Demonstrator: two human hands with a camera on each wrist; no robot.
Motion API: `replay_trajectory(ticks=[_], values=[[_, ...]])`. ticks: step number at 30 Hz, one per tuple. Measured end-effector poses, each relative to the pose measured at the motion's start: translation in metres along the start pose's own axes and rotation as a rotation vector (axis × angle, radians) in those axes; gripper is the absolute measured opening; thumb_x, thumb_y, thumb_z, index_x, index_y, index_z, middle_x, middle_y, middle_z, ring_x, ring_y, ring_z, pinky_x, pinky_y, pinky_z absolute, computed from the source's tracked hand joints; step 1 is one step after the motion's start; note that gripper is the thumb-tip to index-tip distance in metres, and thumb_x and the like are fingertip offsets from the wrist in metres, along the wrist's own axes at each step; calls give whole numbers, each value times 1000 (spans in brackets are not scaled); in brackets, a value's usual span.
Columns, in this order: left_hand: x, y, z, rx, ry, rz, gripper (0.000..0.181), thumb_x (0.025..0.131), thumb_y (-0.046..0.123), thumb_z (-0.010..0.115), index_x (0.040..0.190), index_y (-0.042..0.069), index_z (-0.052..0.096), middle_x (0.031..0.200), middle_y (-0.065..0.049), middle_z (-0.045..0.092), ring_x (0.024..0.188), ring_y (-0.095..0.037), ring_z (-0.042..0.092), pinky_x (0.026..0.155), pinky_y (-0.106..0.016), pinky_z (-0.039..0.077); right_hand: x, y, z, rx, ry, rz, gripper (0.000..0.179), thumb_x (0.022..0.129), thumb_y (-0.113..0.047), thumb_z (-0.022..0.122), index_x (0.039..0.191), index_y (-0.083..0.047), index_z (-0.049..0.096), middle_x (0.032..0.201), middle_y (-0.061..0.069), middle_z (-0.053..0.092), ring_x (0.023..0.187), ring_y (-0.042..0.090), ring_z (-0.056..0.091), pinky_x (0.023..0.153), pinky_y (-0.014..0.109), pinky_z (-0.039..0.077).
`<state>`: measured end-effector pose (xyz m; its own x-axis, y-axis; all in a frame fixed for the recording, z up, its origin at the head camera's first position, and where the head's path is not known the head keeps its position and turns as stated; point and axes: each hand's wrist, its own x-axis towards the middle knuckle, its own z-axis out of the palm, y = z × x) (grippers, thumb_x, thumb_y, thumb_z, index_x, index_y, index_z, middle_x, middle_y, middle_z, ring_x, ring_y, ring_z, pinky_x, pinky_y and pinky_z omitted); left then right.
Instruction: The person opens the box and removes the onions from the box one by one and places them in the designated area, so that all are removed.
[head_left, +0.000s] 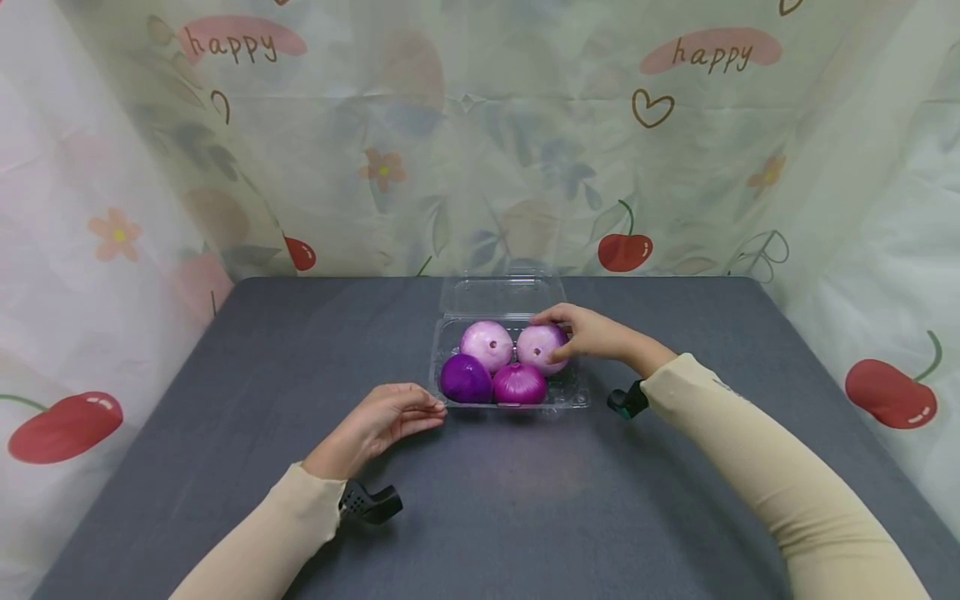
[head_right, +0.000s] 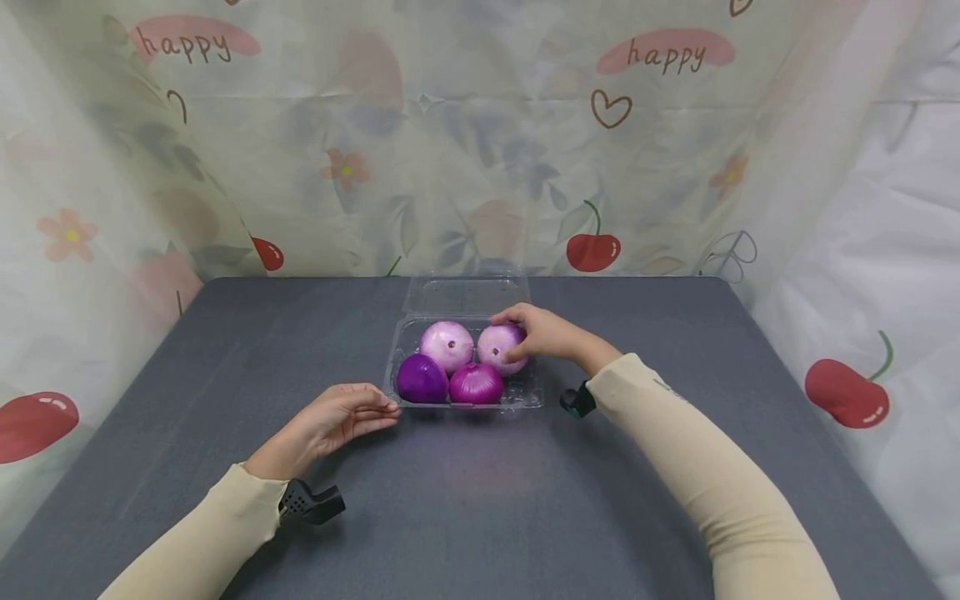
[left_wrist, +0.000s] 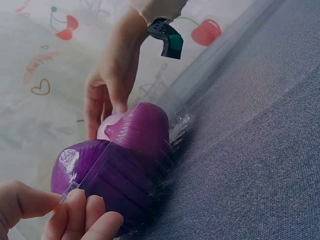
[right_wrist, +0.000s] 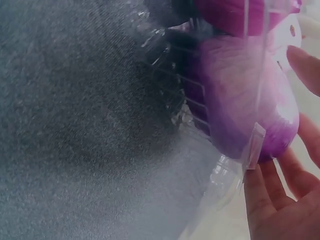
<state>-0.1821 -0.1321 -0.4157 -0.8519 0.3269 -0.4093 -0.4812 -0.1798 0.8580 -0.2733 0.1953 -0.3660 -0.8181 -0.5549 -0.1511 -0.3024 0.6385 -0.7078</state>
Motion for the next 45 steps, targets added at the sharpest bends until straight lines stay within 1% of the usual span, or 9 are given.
replay_trajectory(ticks=[3,7,12,17,25,29,34,38,45], values=[[0,1,0,-10,13,-8,17,91,-4,53,82,2,65,86,-10,69,85,-18,69,84,-33,59,0,0,1,-61,-6,-21,62,78,-6,75,136,-6,53,140,17,44,122,32,45,103,49,45],[-1,1,1,-13,15,-10,17,91,-4,53,82,3,66,86,-10,70,85,-18,69,84,-33,59,2,2,2,-111,-8,-49,67,74,-5,79,136,-7,53,138,17,44,121,33,46,102,49,46],[0,1,1,-1,17,-7,17,91,-4,54,83,3,67,86,-10,69,85,-18,69,84,-32,60,2,3,6,-174,14,-78,72,70,-4,81,136,-6,52,138,16,45,124,35,43,102,51,46],[-1,0,1,4,20,-6,14,91,-4,55,85,1,67,87,-11,69,85,-19,69,84,-32,60,2,3,9,-229,28,-70,75,70,-3,81,139,-8,50,137,16,42,127,37,37,101,53,45],[0,0,0,5,22,-9,15,91,-4,54,83,2,66,87,-10,70,85,-19,69,84,-33,59,1,5,11,-290,57,-101,74,70,-5,82,137,-10,52,130,15,43,123,35,39,98,50,47],[0,1,1,8,25,-12,16,91,-3,54,82,3,66,86,-10,70,85,-18,70,84,-34,60,-1,8,10,-302,72,-139,73,69,-7,84,135,-10,53,128,14,44,122,35,40,97,50,48],[1,1,2,10,38,-14,14,91,-3,54,85,1,66,87,-11,70,85,-19,69,84,-34,59,-3,10,10,-310,88,-177,73,68,-8,84,134,-8,53,127,15,44,121,34,40,98,49,47],[1,1,3,12,45,-13,13,91,-3,54,87,0,66,88,-11,69,86,-19,69,85,-34,59,-4,8,11,-297,80,-170,74,69,-7,84,136,-7,52,127,15,43,122,34,40,100,49,46],[0,0,1,9,22,-1,18,92,-4,53,81,3,66,85,-10,70,84,-18,70,83,-33,60,-4,6,12,-313,51,-143,78,69,-6,84,139,-7,49,130,15,44,123,35,39,98,51,48]])
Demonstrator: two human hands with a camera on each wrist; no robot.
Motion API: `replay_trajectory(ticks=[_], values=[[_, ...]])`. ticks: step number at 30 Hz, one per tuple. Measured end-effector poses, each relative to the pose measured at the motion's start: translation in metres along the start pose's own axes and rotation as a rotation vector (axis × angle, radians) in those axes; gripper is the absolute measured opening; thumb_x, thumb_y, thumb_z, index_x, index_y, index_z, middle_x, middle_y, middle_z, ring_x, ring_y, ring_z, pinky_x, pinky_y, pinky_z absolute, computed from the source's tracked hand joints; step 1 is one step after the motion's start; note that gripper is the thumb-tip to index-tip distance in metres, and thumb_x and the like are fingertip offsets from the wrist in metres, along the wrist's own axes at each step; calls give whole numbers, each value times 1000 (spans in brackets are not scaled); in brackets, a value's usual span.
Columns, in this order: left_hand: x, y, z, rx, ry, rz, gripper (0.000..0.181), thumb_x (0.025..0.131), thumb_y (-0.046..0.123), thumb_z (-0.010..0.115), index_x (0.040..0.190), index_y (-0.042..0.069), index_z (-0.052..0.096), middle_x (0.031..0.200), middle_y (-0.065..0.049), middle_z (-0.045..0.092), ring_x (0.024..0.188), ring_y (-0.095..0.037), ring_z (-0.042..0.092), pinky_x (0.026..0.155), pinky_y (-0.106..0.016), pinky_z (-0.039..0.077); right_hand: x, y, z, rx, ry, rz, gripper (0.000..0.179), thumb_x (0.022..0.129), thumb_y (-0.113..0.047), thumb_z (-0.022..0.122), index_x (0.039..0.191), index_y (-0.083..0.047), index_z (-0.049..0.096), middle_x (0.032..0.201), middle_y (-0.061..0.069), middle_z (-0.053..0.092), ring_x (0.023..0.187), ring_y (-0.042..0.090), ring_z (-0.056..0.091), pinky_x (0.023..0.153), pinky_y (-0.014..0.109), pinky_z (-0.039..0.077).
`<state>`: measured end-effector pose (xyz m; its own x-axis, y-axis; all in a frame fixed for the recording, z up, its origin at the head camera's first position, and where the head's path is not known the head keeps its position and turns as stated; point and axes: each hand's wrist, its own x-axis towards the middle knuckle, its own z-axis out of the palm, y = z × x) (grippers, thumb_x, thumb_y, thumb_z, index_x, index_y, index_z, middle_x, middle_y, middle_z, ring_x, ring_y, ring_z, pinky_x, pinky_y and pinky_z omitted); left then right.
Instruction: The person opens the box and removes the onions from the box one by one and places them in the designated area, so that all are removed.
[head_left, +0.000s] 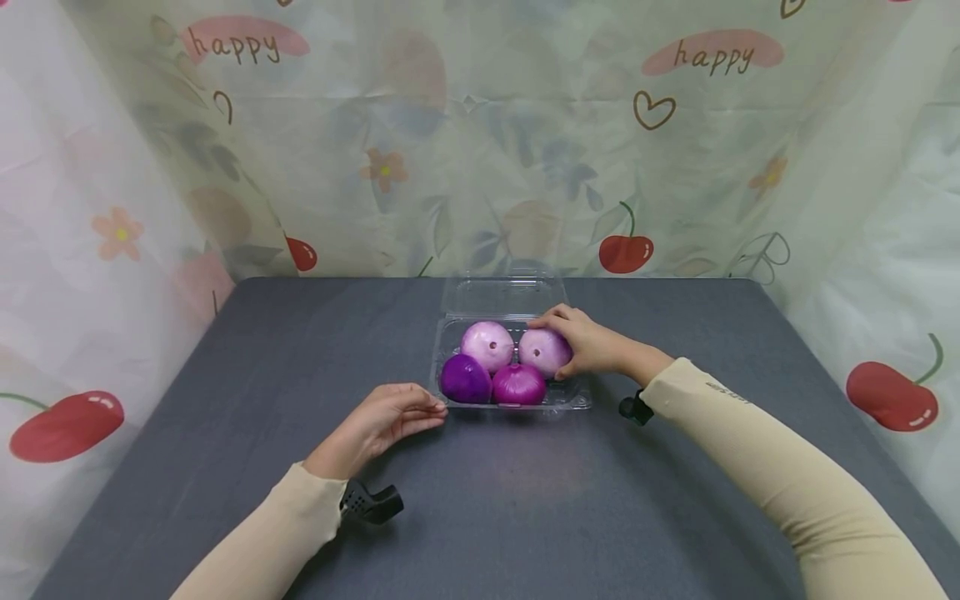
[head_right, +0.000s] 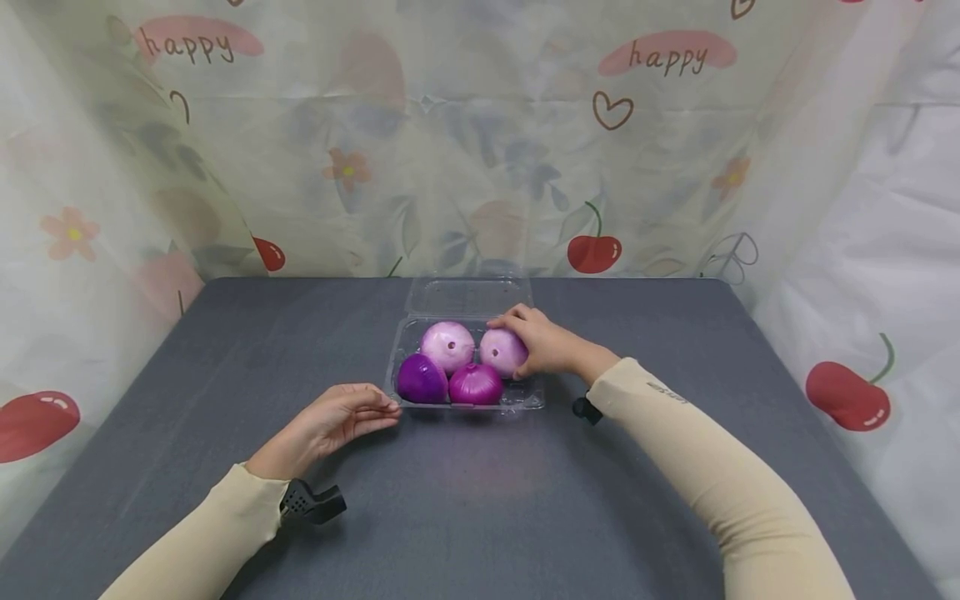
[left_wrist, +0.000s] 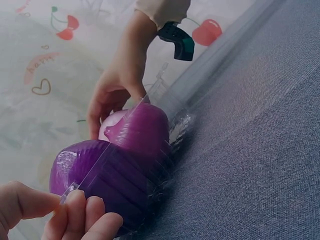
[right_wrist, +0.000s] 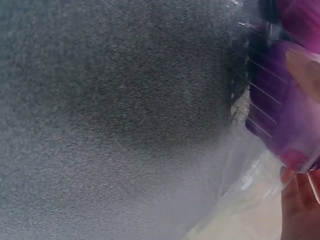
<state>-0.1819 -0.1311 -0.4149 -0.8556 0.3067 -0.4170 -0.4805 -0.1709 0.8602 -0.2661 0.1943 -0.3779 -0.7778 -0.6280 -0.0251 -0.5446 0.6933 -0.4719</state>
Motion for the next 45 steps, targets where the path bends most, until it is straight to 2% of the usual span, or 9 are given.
replay_trajectory(ticks=[4,8,12,25,29,33,36,42,45], values=[[0,0,0,-1,-1,4,20,91,-4,53,80,4,67,84,-10,70,84,-18,70,83,-33,60,0,2,1,-13,9,-13,77,69,-7,84,138,-8,49,130,13,44,123,33,40,99,50,48],[-1,-1,1,0,-4,7,20,91,-4,52,79,4,66,84,-10,70,84,-18,70,83,-33,60,-3,4,0,17,29,-20,78,69,-6,84,139,-9,49,130,13,42,120,32,45,98,49,50],[-1,-1,1,-1,-5,10,21,91,-4,52,79,4,66,84,-9,70,83,-18,70,82,-33,60,-6,5,-6,85,66,3,80,70,-7,84,141,-10,46,132,13,39,117,32,50,98,50,51],[-1,-1,-1,-8,-12,16,21,92,-4,52,79,4,67,84,-9,70,83,-18,70,82,-32,60,-28,3,-29,333,205,38,79,75,-15,83,141,-10,40,136,15,36,120,32,46,103,52,46],[-1,0,-1,-9,-12,14,19,92,-4,53,81,3,66,85,-9,70,84,-18,70,83,-33,60,-38,4,-32,392,240,47,79,77,-12,81,142,-9,38,140,14,39,119,30,48,103,43,48],[0,0,-1,-6,3,10,17,91,-4,53,83,2,66,86,-10,69,85,-18,69,84,-33,60,-48,7,-35,451,278,45,77,80,-9,78,144,-6,35,143,12,40,120,26,48,99,22,48],[0,0,-1,-10,-3,13,18,91,-5,53,82,2,66,85,-10,69,84,-18,69,84,-32,60,-57,9,-36,501,307,41,76,82,-7,75,146,-5,33,147,12,36,121,23,46,95,11,45],[0,-1,-1,-19,-25,21,23,92,-5,51,78,4,66,84,-9,70,84,-18,70,82,-32,60,-69,14,-39,593,364,25,74,84,1,70,146,-9,31,144,14,33,114,16,48,84,15,54],[1,-1,0,-18,-20,17,23,92,-5,51,78,5,66,84,-9,70,83,-18,70,81,-32,60,-74,16,-39,600,399,28,75,83,3,70,146,-12,31,142,13,33,112,14,49,82,15,55]])
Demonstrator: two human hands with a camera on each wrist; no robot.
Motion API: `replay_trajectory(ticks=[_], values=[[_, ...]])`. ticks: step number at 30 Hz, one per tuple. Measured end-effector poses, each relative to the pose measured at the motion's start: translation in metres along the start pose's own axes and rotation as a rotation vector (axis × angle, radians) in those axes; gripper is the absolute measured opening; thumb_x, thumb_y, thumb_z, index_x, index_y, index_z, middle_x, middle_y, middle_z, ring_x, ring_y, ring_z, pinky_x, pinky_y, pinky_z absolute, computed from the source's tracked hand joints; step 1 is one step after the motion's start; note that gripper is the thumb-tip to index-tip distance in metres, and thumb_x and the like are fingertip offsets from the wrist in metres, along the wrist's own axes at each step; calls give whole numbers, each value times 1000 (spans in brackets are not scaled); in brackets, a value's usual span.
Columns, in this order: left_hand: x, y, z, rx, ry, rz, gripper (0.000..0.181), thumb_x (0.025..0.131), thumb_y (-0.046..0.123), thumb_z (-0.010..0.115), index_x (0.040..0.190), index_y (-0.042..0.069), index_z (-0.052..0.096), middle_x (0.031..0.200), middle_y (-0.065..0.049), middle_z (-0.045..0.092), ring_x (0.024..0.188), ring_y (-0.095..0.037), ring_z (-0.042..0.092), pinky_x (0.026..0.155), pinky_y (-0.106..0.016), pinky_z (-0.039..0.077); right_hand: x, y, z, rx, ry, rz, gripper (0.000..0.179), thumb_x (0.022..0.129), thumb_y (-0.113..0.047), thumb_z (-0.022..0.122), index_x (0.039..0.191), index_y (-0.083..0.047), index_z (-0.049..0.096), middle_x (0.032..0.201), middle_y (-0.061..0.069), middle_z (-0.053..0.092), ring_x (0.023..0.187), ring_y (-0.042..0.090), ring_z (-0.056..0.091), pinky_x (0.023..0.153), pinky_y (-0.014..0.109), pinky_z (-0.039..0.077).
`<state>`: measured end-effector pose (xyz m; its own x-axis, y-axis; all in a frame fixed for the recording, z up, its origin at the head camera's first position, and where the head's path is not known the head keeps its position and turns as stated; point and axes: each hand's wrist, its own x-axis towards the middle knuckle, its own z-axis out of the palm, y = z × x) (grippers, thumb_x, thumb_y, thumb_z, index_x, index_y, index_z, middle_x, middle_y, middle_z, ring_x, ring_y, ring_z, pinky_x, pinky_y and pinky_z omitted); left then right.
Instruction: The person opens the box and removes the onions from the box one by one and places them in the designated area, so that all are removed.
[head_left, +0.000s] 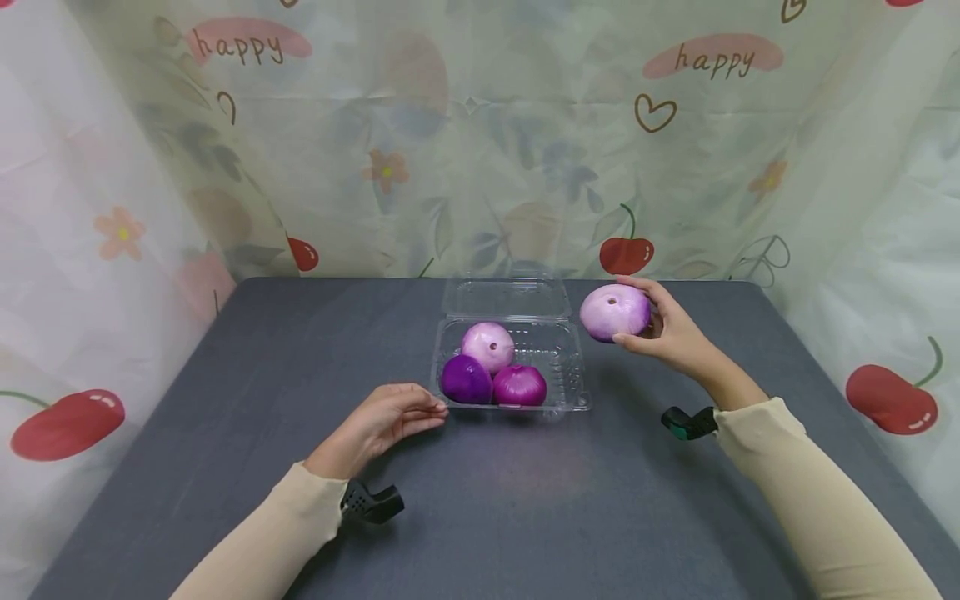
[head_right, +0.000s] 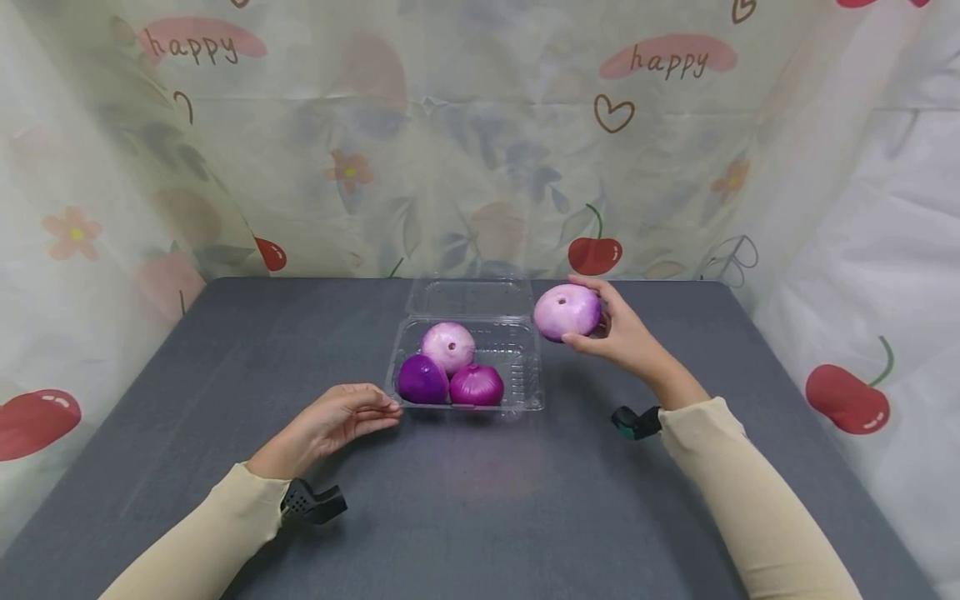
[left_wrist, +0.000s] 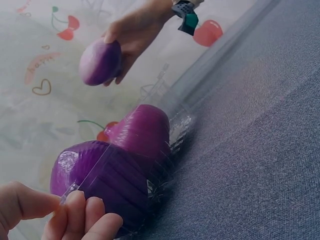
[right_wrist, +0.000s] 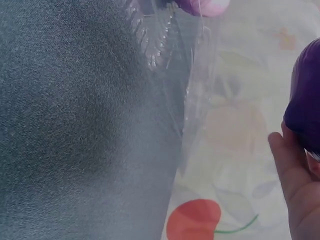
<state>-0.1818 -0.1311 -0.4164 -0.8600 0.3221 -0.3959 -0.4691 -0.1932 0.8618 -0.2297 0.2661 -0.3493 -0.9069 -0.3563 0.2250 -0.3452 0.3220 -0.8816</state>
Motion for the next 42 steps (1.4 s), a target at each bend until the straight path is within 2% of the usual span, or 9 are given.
replay_trajectory(ticks=[9,13,23,27,32,37,39,42], values=[[0,0,0,1,8,1,22,92,-5,51,78,4,66,84,-10,70,83,-18,70,81,-32,60,-10,7,-7,22,106,13,74,84,5,69,138,-13,22,135,4,34,116,6,44,84,9,50],[0,-1,0,4,4,4,22,92,-5,51,78,4,66,84,-10,70,84,-18,70,82,-32,60,-12,13,-11,29,127,26,70,85,4,68,137,-14,25,131,-2,38,114,7,46,86,7,49],[0,0,1,17,19,-6,20,92,-4,52,80,3,66,84,-9,70,84,-18,70,82,-32,60,-16,30,-19,60,155,42,62,89,1,65,140,-16,35,123,-6,45,107,5,52,86,8,49],[-1,0,1,19,19,-6,19,92,-4,52,80,3,66,85,-10,70,84,-18,70,82,-32,60,-16,36,-22,68,162,70,63,89,-1,65,143,-17,36,125,-4,43,108,8,52,85,8,50],[-1,1,1,17,17,-7,19,92,-4,52,80,3,66,85,-10,70,85,-18,69,83,-33,60,-16,41,-24,20,170,132,69,89,-8,67,147,-19,31,132,1,35,119,24,44,86,7,47],[-1,1,0,20,17,-4,17,92,-4,53,82,2,65,86,-10,70,85,-18,69,85,-34,59,-14,46,-24,6,191,184,67,88,-13,70,140,-19,28,131,1,33,124,37,40,83,8,48],[-1,1,0,23,20,-5,15,92,-4,53,83,1,65,86,-10,70,85,-18,70,85,-34,59,-13,48,-23,19,193,196,65,87,-13,71,137,-20,29,129,-1,33,124,36,40,82,8,49],[-1,1,0,22,28,-11,15,92,-4,53,84,1,65,86,-10,70,85,-19,70,84,-34,59,-12,52,-23,33,196,196,66,86,-12,72,138,-21,32,128,-3,35,121,26,43,82,8,50]])
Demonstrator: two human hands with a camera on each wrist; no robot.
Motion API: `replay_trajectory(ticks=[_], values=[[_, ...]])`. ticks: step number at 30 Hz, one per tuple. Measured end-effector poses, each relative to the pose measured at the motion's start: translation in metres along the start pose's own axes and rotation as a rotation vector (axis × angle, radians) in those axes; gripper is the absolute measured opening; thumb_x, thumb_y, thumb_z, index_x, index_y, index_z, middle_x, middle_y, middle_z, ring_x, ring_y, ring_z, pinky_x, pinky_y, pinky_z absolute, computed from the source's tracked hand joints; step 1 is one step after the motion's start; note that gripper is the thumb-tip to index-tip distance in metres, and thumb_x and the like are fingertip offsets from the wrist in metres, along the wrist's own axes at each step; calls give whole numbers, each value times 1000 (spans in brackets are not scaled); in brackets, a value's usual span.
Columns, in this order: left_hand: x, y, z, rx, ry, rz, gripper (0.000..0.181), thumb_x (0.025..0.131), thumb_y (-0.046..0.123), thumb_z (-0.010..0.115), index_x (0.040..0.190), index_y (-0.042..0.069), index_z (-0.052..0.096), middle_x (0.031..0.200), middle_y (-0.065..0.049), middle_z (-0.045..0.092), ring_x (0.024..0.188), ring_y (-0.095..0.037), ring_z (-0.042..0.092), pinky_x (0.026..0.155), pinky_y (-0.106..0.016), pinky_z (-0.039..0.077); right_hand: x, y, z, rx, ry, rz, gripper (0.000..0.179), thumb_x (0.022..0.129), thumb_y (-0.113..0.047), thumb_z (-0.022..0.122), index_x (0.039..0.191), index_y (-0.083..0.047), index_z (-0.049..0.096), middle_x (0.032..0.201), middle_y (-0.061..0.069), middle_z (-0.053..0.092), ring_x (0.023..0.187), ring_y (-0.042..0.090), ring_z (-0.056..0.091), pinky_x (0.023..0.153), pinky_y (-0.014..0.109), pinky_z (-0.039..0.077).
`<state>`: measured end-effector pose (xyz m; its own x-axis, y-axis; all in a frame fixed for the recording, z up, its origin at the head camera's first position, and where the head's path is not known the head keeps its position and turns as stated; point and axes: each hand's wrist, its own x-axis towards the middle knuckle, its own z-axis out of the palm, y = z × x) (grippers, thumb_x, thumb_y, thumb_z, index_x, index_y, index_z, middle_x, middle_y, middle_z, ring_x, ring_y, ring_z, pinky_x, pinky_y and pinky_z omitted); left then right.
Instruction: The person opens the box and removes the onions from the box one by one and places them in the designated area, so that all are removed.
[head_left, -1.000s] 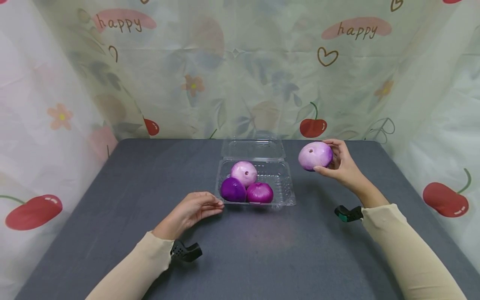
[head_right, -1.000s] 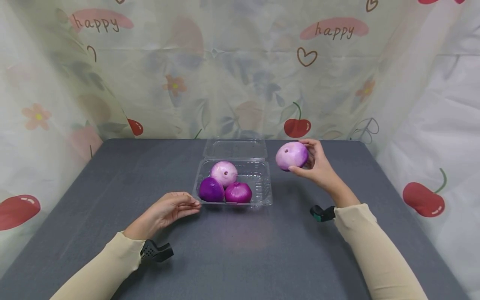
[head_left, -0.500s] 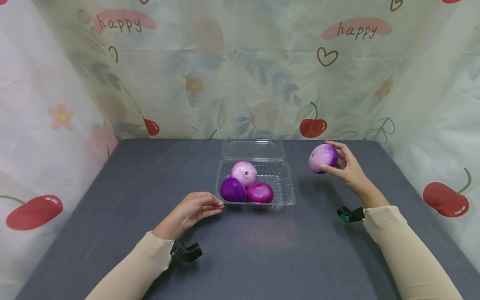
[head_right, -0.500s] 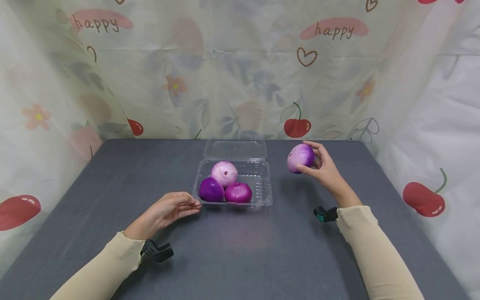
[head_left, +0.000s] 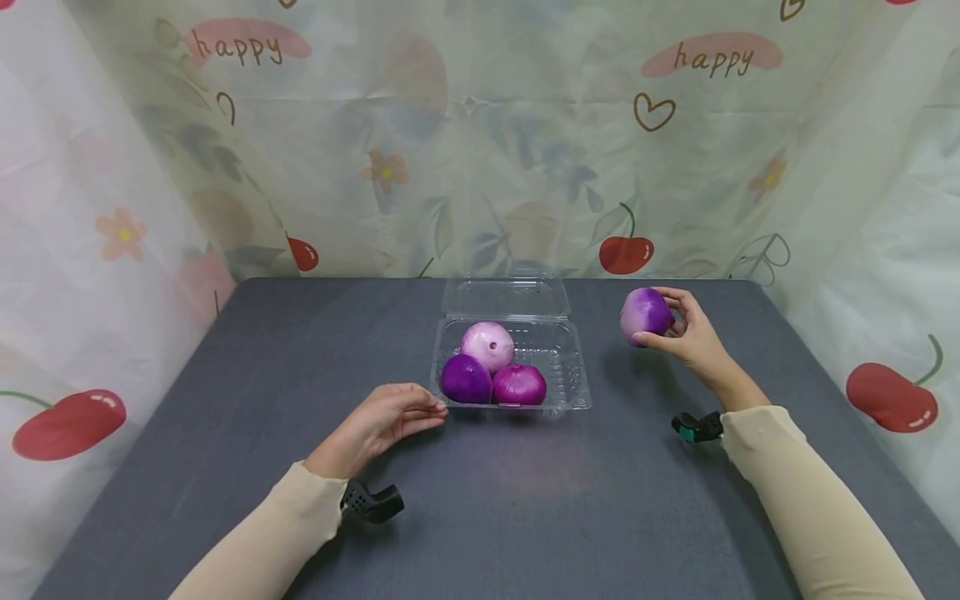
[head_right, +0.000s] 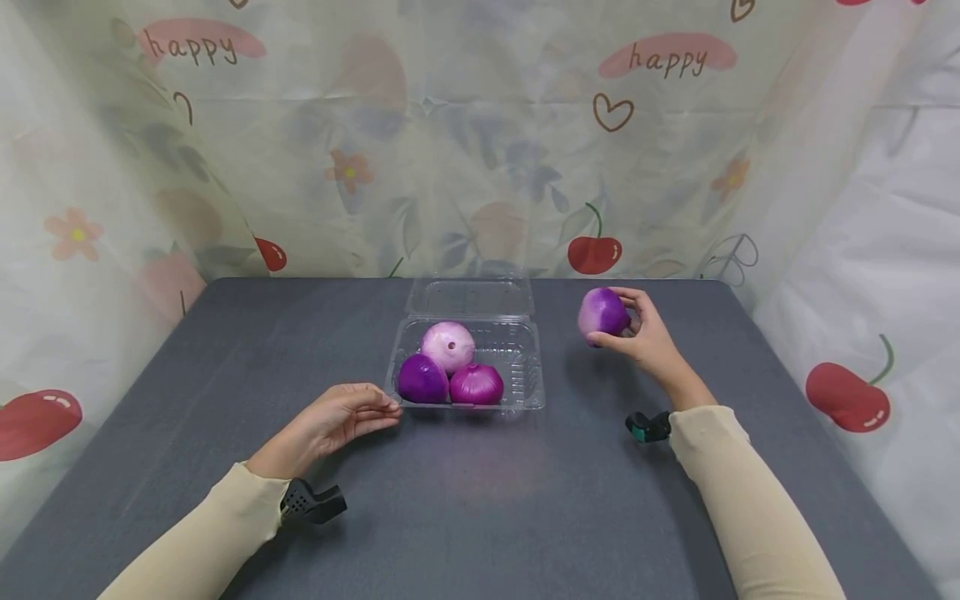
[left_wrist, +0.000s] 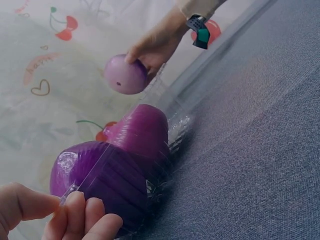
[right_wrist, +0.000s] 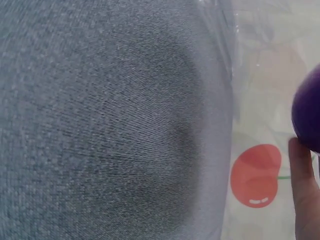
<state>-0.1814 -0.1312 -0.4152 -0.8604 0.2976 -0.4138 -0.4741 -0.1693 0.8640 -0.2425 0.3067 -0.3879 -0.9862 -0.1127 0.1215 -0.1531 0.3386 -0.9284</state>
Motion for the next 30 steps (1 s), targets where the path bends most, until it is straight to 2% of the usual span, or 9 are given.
replay_trajectory(ticks=[3,5,7,13,17,20,25,27,30], values=[[0,0,0,-3,8,-7,15,91,-4,54,84,1,65,86,-10,70,84,-19,70,84,-34,59,3,3,0,-16,11,-12,69,86,-11,73,143,-19,34,128,-3,38,116,14,46,83,7,48],[1,1,1,-6,14,-12,15,91,-4,54,84,1,65,86,-10,70,84,-19,70,83,-34,60,4,4,0,-36,19,-11,71,86,-12,73,145,-18,34,130,0,40,113,12,46,83,7,48],[1,1,1,-7,15,-16,15,91,-4,54,84,1,65,86,-10,70,84,-19,70,83,-34,60,6,5,0,-48,23,2,73,86,-13,74,146,-18,33,133,4,39,116,15,47,81,7,48],[0,1,1,-10,-1,-9,16,91,-4,54,83,2,66,86,-10,70,85,-19,70,84,-34,59,12,7,-1,-61,1,56,77,86,-19,74,149,-17,30,144,18,29,127,38,40,77,7,48],[0,1,0,-5,-16,1,18,92,-3,53,81,3,66,85,-9,70,85,-18,70,84,-33,59,17,10,0,-120,-15,63,81,84,-22,76,149,-14,28,147,18,26,127,39,41,78,10,48],[0,0,0,-1,-9,0,19,92,-4,53,80,3,66,85,-9,70,84,-18,70,84,-33,60,21,11,1,-193,-13,65,82,82,-27,78,148,-14,30,148,18,27,124,38,43,84,22,51],[0,0,0,1,-6,1,19,92,-4,53,80,3,65,85,-9,70,84,-18,69,84,-33,60,26,13,3,-247,-26,78,86,80,-32,79,150,-16,30,150,21,24,123,42,40,95,53,48],[0,0,1,1,-5,3,19,92,-4,52,80,3,65,85,-9,70,84,-18,69,83,-33,60,28,14,4,-244,-36,96,88,80,-32,79,151,-17,29,150,23,21,126,43,37,99,59,45],[0,0,1,0,-4,3,20,92,-4,52,79,4,65,84,-9,70,84,-18,69,83,-33,60,32,16,6,-257,-47,118,90,79,-32,81,151,-17,29,148,24,21,129,43,34,101,61,43]])
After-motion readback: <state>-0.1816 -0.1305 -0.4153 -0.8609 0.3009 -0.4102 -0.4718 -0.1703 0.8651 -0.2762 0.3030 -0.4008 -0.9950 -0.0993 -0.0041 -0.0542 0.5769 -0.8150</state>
